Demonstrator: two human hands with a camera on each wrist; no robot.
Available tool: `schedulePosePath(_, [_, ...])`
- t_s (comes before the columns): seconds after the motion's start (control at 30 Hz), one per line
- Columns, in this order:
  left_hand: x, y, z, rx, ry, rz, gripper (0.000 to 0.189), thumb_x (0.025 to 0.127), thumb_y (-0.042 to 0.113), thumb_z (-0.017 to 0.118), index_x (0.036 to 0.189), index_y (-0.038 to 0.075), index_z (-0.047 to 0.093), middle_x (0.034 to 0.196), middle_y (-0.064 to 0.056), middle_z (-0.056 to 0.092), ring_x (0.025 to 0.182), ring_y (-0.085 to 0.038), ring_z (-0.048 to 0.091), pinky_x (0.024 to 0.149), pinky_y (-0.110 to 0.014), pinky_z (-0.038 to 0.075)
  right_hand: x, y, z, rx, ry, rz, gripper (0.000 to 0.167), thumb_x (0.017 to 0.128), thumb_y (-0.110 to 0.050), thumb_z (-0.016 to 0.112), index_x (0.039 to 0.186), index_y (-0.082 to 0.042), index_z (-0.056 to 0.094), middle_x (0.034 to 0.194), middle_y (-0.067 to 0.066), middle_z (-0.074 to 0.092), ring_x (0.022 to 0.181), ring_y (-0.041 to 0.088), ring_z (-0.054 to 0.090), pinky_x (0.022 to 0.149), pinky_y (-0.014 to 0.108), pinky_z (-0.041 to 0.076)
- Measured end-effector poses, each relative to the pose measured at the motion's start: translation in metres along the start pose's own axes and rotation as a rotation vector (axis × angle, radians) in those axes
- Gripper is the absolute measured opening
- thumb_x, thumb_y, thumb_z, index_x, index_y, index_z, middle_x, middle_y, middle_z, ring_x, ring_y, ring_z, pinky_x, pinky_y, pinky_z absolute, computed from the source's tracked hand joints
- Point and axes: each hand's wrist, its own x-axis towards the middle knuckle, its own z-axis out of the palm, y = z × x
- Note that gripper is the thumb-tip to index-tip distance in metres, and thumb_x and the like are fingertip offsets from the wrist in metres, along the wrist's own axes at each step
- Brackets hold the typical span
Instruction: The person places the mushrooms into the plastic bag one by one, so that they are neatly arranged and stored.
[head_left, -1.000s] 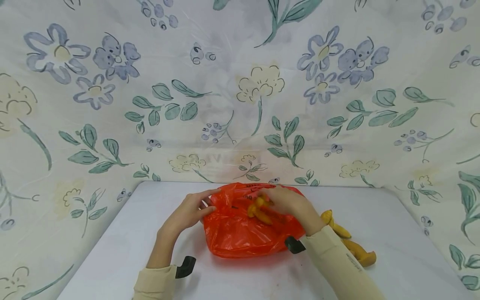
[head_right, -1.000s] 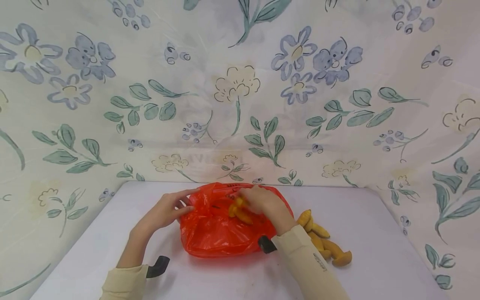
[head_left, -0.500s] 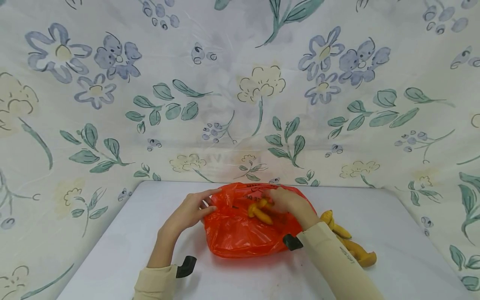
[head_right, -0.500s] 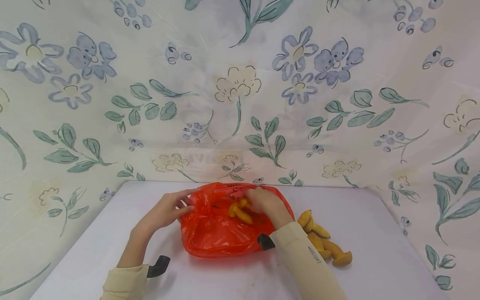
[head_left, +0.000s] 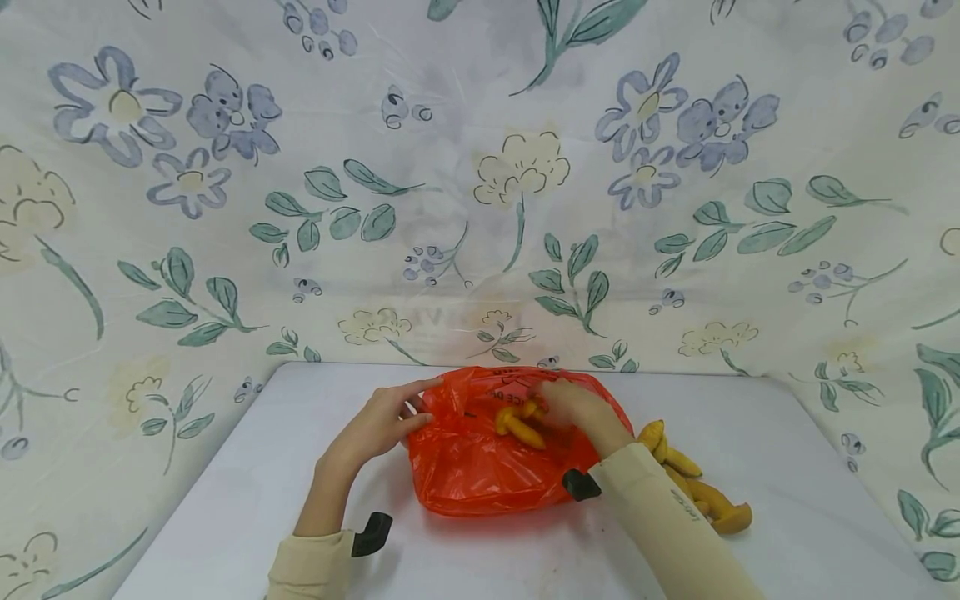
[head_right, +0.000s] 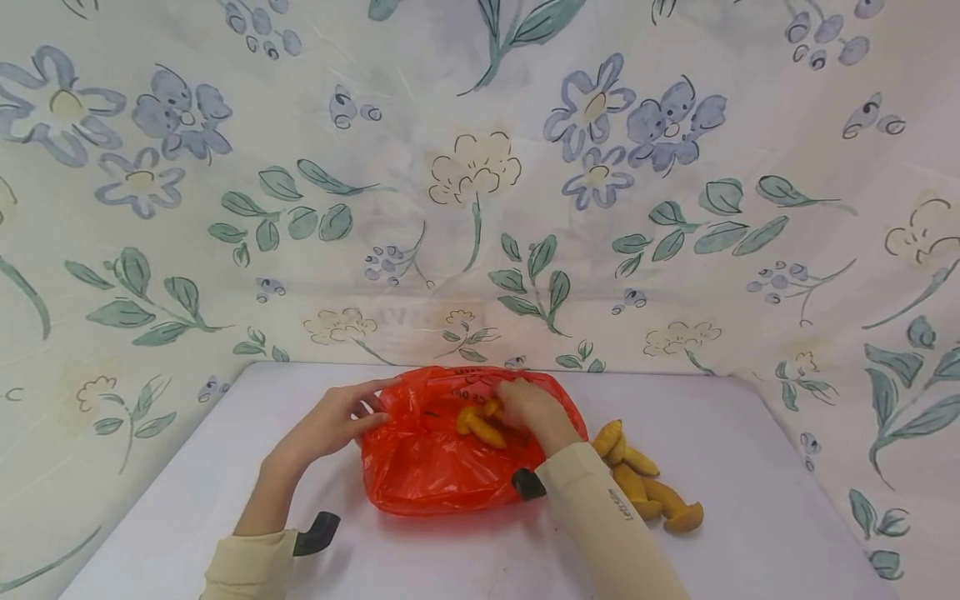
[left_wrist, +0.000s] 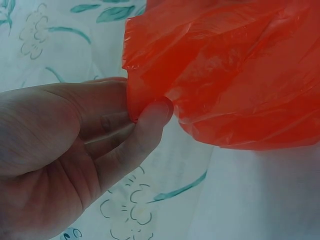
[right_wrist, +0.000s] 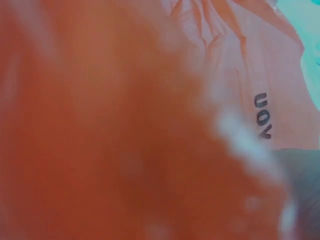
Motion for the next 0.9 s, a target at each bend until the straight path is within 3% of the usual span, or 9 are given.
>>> schedulePosePath(0.3, [-0.0002,-0.0001,0.0003,0.009,0.005,-0.01,0.055,0.091,0.008,0.068,0.143,0.016,0.052,0.099,-0.009,0.067,0.075,-0.015,0.061,0.062,-0.024,0.058,0.0046,0.0003,0.0013,0.04,-0.022,0.031,0.04,0.091,-0.011,0.068,0.13,-0.017,0.061,0.115,0.004,0.063,0.105,0.024,0.053,0.104,0.046,0.049])
schedulePosePath(0.53, [-0.0003,-0.0003,0.0002,0.015,0.007,-0.006,0.054,0.091,0.008,0.068,0.142,0.016,0.052,0.099,-0.009,0.067,0.076,-0.015,0.061,0.062,-0.024,0.058,0.0072,0.0019,-0.0011,0.093,-0.056,0.06,0.043,0.09,-0.006,0.066,0.131,-0.015,0.06,0.106,0.005,0.062,0.094,0.022,0.056,0.092,0.037,0.054])
schedulePosePath(0.9, [0.0005,0.0002,0.0006,0.0,0.0,0.002,0.054,0.091,0.007,0.067,0.142,0.014,0.053,0.098,-0.009,0.067,0.074,-0.014,0.062,0.061,-0.024,0.059,0.0087,0.0011,-0.0052,0.106,-0.095,0.157,0.046,0.087,-0.008,0.07,0.131,-0.014,0.058,0.105,0.006,0.058,0.098,0.022,0.053,0.091,0.036,0.049])
